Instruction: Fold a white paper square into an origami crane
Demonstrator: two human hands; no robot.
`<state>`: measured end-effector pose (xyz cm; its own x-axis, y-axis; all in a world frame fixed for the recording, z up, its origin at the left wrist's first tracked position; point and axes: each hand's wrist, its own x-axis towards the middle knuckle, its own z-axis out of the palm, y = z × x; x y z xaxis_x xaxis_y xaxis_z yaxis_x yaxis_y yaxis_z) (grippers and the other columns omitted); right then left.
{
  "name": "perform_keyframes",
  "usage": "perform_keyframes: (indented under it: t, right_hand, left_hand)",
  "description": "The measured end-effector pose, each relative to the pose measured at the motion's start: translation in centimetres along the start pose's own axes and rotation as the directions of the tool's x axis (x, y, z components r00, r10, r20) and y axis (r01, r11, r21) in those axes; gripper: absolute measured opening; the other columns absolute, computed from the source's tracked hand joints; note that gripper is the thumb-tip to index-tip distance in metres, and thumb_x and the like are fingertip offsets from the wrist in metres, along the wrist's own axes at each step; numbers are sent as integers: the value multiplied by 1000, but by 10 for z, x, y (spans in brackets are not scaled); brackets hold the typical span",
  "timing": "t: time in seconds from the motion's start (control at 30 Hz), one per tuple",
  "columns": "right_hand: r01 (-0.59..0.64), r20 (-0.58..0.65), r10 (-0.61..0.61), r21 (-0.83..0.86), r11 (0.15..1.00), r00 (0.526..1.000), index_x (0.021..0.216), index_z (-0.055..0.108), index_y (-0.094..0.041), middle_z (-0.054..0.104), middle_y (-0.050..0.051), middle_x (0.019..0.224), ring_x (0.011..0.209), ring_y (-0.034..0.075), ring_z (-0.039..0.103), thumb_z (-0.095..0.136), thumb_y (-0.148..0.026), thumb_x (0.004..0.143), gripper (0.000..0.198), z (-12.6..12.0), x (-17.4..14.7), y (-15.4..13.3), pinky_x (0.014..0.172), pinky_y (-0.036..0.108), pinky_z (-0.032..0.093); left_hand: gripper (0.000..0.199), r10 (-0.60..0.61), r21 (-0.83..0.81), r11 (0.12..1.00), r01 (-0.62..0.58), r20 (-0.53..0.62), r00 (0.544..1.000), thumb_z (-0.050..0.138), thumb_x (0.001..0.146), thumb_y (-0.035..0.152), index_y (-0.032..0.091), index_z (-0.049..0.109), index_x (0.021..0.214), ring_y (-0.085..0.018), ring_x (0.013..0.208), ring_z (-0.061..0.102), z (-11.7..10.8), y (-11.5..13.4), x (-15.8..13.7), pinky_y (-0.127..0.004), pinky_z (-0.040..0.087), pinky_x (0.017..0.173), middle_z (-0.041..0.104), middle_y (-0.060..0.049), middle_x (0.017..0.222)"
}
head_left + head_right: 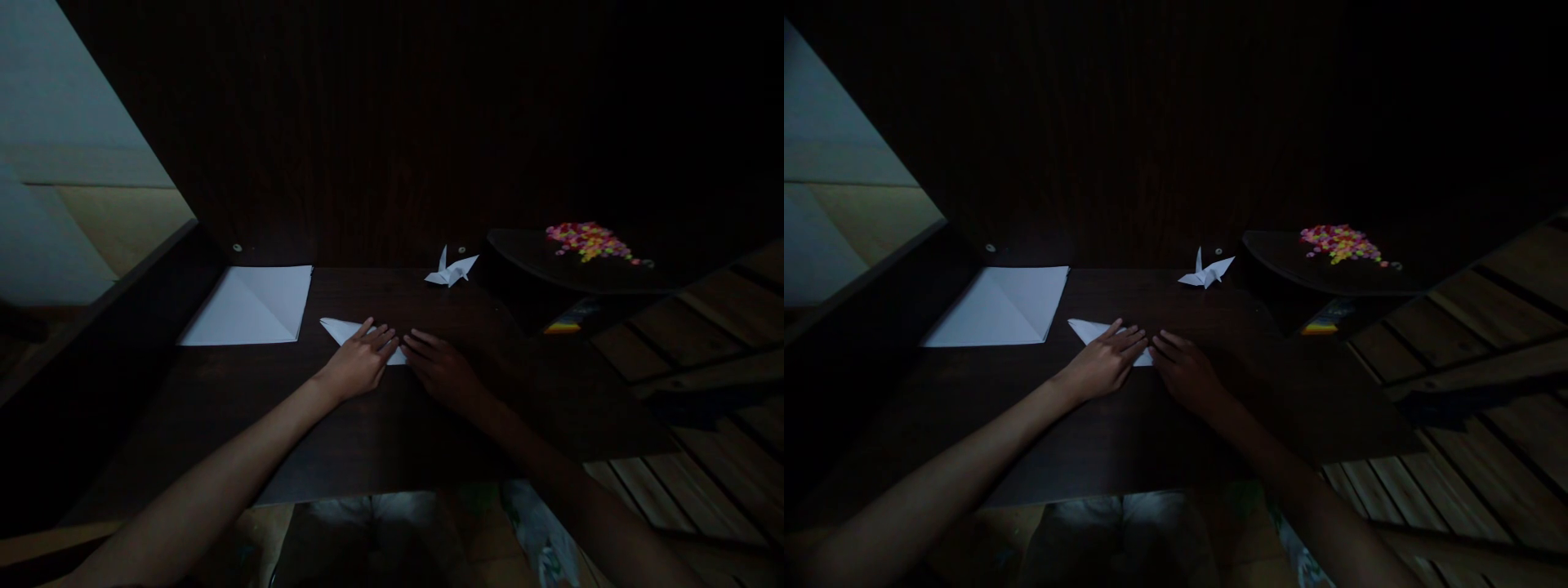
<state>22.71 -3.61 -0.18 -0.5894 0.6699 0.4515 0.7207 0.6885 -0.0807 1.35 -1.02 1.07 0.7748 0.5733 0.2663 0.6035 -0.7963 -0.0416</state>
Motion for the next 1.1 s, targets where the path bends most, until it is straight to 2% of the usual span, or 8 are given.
perform_keyframes:
  t: [0.17, 0.4, 0.6, 0.8, 1.0, 1.1]
  right_hand:
    - [39, -2, -39, 33, 999, 999, 117, 66, -19, 65, 11, 123, 128, 26, 50, 55, -16, 91, 28, -8, -3, 3, 102, 45, 48]
    - [43, 39, -42, -19, 999, 998, 117, 66, -16, 64, 12, 126, 128, 27, 50, 55, -25, 92, 29, -18, -8, -1, 103, 46, 48]
    - [64, 49, -62, -38, 997, 997, 117, 66, -12, 63, 14, 126, 127, 28, 51, 54, -24, 92, 29, -19, -14, -5, 102, 45, 49]
    - [16, 15, -16, 7, 1000, 1000, 114, 68, -13, 66, 12, 123, 124, 27, 54, 54, -23, 92, 28, -21, -20, -6, 99, 45, 51]
    - [-114, -19, 116, 83, 990, 993, 115, 68, -18, 69, 10, 117, 116, 25, 60, 56, -25, 91, 28, -25, -18, -2, 95, 44, 54]
    - [-112, -8, 113, 73, 991, 994, 116, 68, -18, 67, 10, 120, 118, 25, 59, 58, -24, 90, 29, -23, -12, -2, 98, 43, 53]
  left_hand:
    - [44, -19, -90, 996, 21, 28, 999, 46, 89, 15, 11, 50, 133, -25, 134, 43, 1, -4, -2, -48, 26, 115, 51, -14, 140]
    - [38, -46, -245, 968, 52, 29, 999, 38, 96, 18, 12, 51, 132, -22, 136, 39, -1, -8, -3, -48, 27, 115, 50, -13, 141]
    - [38, -70, -333, 939, 81, 45, 997, 36, 99, 23, 13, 52, 132, -21, 137, 37, 0, -11, -3, -49, 25, 115, 49, -12, 142]
    - [38, -77, -362, 928, 87, 43, 996, 36, 99, 26, 14, 52, 132, -21, 137, 37, 2, -13, -3, -49, 22, 116, 49, -12, 141]
    - [39, -66, -339, 937, 79, 49, 997, 41, 98, 35, 17, 56, 129, -23, 136, 39, -2, -11, -3, -52, 24, 115, 50, -12, 140]
    - [38, -64, -340, 937, 84, 71, 995, 42, 98, 36, 19, 57, 128, -24, 137, 38, -4, -11, -3, -54, 24, 114, 50, -11, 141]
